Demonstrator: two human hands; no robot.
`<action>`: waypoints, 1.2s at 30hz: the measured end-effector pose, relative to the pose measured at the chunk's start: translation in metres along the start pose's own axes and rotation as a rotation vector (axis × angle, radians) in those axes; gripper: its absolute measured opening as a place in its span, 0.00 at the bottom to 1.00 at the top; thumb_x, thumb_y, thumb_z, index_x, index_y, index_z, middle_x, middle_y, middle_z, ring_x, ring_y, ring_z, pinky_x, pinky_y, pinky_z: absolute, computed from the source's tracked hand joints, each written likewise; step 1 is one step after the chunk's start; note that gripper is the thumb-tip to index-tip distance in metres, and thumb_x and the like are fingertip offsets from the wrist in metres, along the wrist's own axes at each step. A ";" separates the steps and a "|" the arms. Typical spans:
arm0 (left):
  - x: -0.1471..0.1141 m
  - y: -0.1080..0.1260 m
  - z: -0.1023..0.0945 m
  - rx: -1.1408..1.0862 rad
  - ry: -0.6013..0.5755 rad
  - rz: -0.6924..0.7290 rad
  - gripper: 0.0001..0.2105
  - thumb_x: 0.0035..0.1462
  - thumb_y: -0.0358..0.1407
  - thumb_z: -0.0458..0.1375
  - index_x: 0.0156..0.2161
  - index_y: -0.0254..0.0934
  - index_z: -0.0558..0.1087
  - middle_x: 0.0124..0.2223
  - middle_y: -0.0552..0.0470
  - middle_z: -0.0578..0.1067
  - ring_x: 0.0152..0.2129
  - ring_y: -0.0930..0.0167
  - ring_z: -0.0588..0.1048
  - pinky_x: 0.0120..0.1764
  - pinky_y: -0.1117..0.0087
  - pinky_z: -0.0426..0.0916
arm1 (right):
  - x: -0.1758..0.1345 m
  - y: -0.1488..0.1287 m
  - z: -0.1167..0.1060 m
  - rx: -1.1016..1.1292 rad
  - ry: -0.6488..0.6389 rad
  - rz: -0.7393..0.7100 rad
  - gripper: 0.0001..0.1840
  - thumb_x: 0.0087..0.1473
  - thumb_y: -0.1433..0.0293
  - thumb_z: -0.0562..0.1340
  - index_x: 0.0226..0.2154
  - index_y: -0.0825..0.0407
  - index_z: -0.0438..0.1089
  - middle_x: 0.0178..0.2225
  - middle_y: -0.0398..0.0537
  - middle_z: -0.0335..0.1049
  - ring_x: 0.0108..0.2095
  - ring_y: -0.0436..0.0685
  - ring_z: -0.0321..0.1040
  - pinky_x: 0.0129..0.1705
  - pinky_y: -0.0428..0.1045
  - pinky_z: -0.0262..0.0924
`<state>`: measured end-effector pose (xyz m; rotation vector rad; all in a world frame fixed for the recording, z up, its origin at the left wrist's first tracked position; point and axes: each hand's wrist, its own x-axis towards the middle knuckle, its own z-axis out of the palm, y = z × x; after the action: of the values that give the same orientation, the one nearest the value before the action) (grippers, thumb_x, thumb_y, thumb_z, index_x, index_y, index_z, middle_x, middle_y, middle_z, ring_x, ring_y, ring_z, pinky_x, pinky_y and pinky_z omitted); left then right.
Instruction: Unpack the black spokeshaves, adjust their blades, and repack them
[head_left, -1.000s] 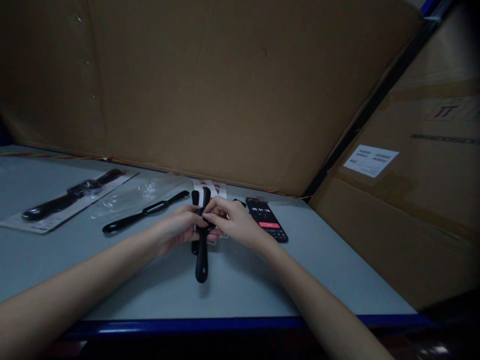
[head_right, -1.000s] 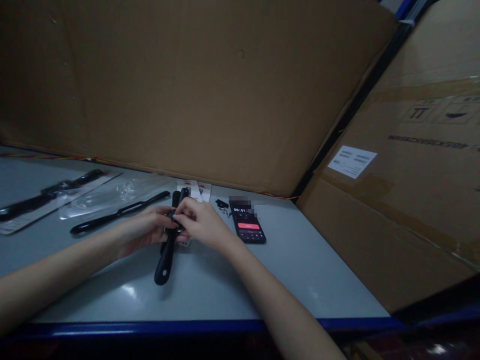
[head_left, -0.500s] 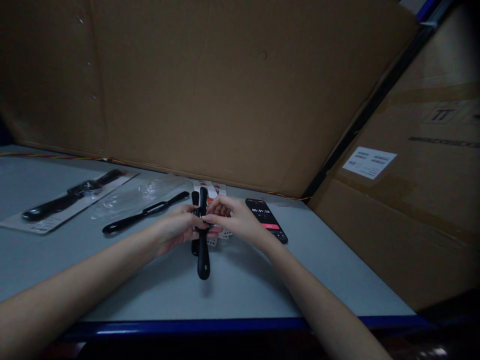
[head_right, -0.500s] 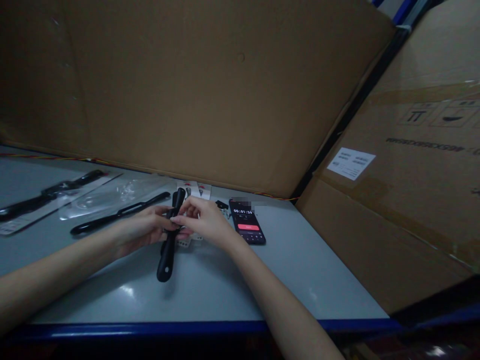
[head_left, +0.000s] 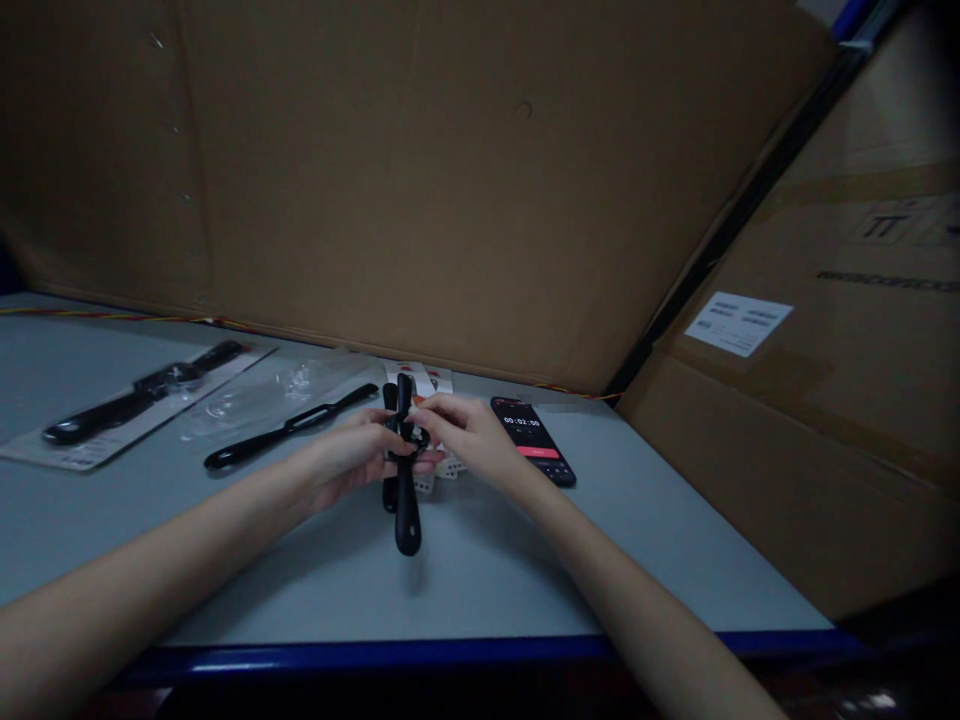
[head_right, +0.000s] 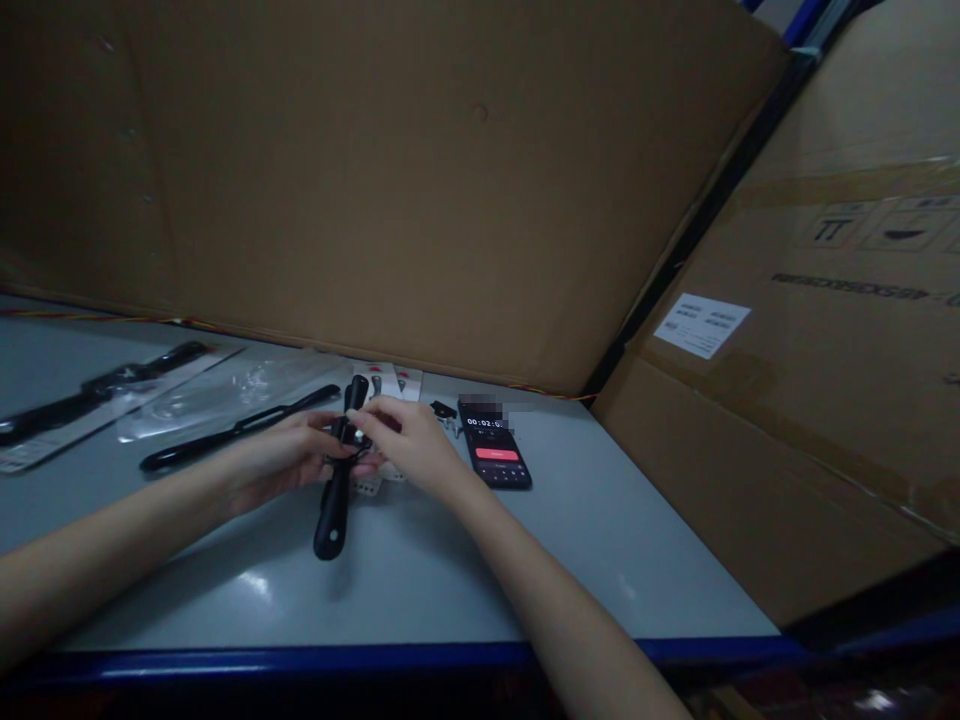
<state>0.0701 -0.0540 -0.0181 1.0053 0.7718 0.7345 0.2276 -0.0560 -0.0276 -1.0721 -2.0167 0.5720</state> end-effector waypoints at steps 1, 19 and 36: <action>0.000 0.001 0.000 -0.003 0.004 -0.002 0.14 0.45 0.17 0.53 0.39 0.28 0.67 0.30 0.46 0.76 0.27 0.70 0.77 0.37 0.69 0.71 | 0.000 0.000 -0.002 -0.005 0.014 -0.011 0.13 0.54 0.62 0.53 0.28 0.53 0.68 0.25 0.43 0.65 0.25 0.48 0.59 0.27 0.44 0.52; 0.002 0.000 -0.001 -0.025 0.037 0.026 0.12 0.43 0.16 0.52 0.35 0.27 0.69 0.28 0.46 0.75 0.24 0.70 0.76 0.34 0.69 0.72 | -0.005 -0.010 -0.010 -0.422 0.050 -0.081 0.09 0.53 0.70 0.53 0.24 0.53 0.64 0.23 0.42 0.65 0.25 0.48 0.58 0.26 0.44 0.46; -0.001 -0.003 0.003 0.023 0.019 0.030 0.15 0.38 0.16 0.55 0.35 0.29 0.67 0.30 0.48 0.75 0.27 0.71 0.76 0.35 0.72 0.72 | -0.005 -0.013 -0.001 -0.318 -0.063 -0.036 0.18 0.56 0.64 0.51 0.20 0.53 0.65 0.19 0.41 0.61 0.21 0.47 0.55 0.24 0.45 0.46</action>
<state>0.0729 -0.0575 -0.0198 1.0334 0.7847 0.7641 0.2236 -0.0667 -0.0203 -1.2114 -2.2282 0.2736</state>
